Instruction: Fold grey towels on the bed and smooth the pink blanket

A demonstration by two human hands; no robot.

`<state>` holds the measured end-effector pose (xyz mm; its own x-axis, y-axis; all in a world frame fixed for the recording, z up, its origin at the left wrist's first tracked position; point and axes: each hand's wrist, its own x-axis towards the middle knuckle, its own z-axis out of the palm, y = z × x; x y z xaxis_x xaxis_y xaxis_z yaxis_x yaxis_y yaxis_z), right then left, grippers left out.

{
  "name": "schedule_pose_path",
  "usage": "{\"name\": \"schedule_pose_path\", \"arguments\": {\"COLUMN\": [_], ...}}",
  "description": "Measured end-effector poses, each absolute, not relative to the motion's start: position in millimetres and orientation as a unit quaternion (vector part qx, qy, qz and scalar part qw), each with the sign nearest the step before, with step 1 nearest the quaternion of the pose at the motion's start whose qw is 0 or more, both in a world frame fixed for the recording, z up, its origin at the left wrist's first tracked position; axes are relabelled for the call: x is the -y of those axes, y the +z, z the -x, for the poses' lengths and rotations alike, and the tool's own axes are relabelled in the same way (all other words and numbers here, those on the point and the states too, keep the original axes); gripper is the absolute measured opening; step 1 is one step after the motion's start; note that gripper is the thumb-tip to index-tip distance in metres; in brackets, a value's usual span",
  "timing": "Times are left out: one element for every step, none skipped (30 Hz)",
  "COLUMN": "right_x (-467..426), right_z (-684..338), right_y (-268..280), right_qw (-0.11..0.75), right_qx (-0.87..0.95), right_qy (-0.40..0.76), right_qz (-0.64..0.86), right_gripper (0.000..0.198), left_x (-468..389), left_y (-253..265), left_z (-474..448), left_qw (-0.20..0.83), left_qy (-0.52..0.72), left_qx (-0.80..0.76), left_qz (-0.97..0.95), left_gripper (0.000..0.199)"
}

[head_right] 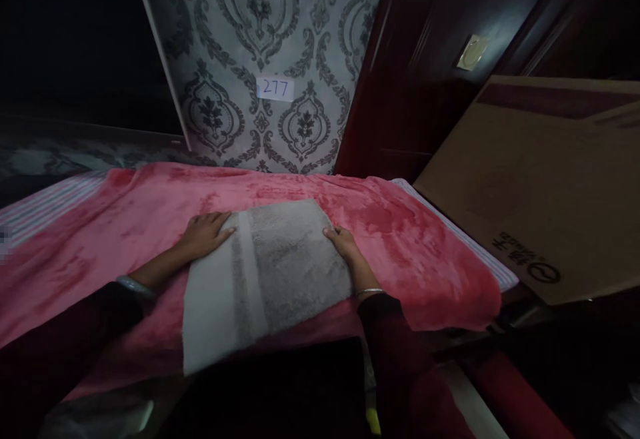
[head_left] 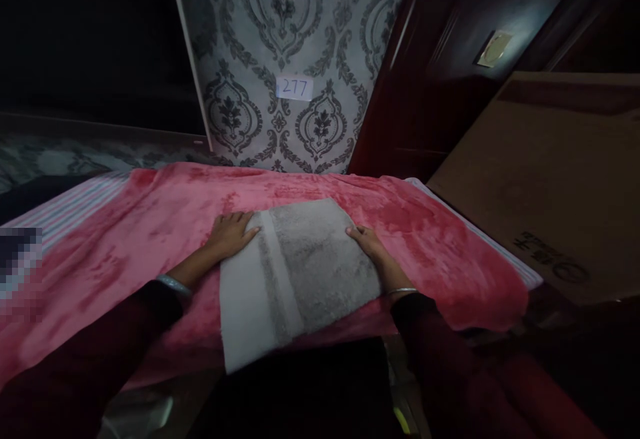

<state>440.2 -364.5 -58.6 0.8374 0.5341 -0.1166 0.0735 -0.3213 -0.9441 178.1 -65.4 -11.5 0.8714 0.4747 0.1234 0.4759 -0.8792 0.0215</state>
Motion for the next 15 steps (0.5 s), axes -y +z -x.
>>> {"name": "schedule_pose_path", "arguments": {"right_x": [364.9, 365.1, 365.3, 365.2, 365.0, 364.6, 364.1, 363.4, 362.8, 362.1, 361.5, 361.0, 360.7, 360.5, 360.5], "right_z": [-439.5, -438.7, -437.9, -437.2, -436.5, -435.8, -435.1, -434.4, -433.6, -432.8, -432.0, -431.2, -430.5, -429.8, -429.3], "right_y": [-57.2, -55.6, -54.1, -52.6, -51.3, -50.3, -49.5, -49.0, -48.5, -48.2, -47.8, -47.3, -46.8, -46.0, -45.1], "right_qw": [0.549, 0.549, 0.548, 0.546, 0.544, 0.542, 0.541, 0.540, 0.540, 0.541, 0.544, 0.546, 0.548, 0.550, 0.552], "right_qx": [0.192, 0.191, 0.189, 0.186, 0.182, 0.178, 0.173, 0.169, 0.165, 0.161, 0.158, 0.156, 0.155, 0.155, 0.155], "right_qy": [0.211, 0.214, 0.218, 0.224, 0.230, 0.237, 0.243, 0.247, 0.249, 0.250, 0.250, 0.251, 0.252, 0.253, 0.253], "right_qz": [0.785, 0.785, 0.785, 0.785, 0.786, 0.786, 0.787, 0.787, 0.787, 0.786, 0.785, 0.784, 0.782, 0.781, 0.780], "right_gripper": [0.034, 0.034, 0.033, 0.032, 0.030, 0.028, 0.027, 0.026, 0.025, 0.024, 0.024, 0.024, 0.023, 0.024, 0.025], "left_x": [59.5, 52.5, 44.2, 34.9, 25.0, 15.3, 6.5, -0.7, -5.7, -8.5, -9.1, -7.8, -5.4, -2.4, 0.6], "left_y": [-8.2, -4.6, -0.7, 3.1, 6.7, 9.8, 12.2, 14.0, 15.0, 15.4, 15.4, 14.9, 14.1, 13.1, 11.7], "left_z": [-181.6, -185.9, -191.0, -196.8, -203.2, -210.0, -217.2, -224.4, -231.6, -238.7, -245.5, -252.2, -258.4, -264.2, -269.3], "left_qw": [0.005, 0.002, -0.006, -0.022, -0.047, -0.079, -0.114, -0.149, -0.180, -0.206, -0.224, -0.238, -0.247, -0.254, -0.259], "left_qy": [-0.059, -0.051, -0.039, -0.024, -0.009, 0.004, 0.014, 0.017, 0.017, 0.016, 0.014, 0.015, 0.016, 0.017, 0.017], "left_qx": [0.249, 0.248, 0.245, 0.239, 0.228, 0.214, 0.200, 0.190, 0.182, 0.175, 0.169, 0.164, 0.156, 0.147, 0.139], "left_qz": [0.967, 0.967, 0.969, 0.971, 0.972, 0.974, 0.973, 0.970, 0.966, 0.963, 0.960, 0.957, 0.956, 0.956, 0.956], "left_gripper": [0.066, 0.066, 0.066, 0.066, 0.064, 0.061, 0.058, 0.055, 0.053, 0.052, 0.053, 0.053, 0.054, 0.055, 0.056]}}
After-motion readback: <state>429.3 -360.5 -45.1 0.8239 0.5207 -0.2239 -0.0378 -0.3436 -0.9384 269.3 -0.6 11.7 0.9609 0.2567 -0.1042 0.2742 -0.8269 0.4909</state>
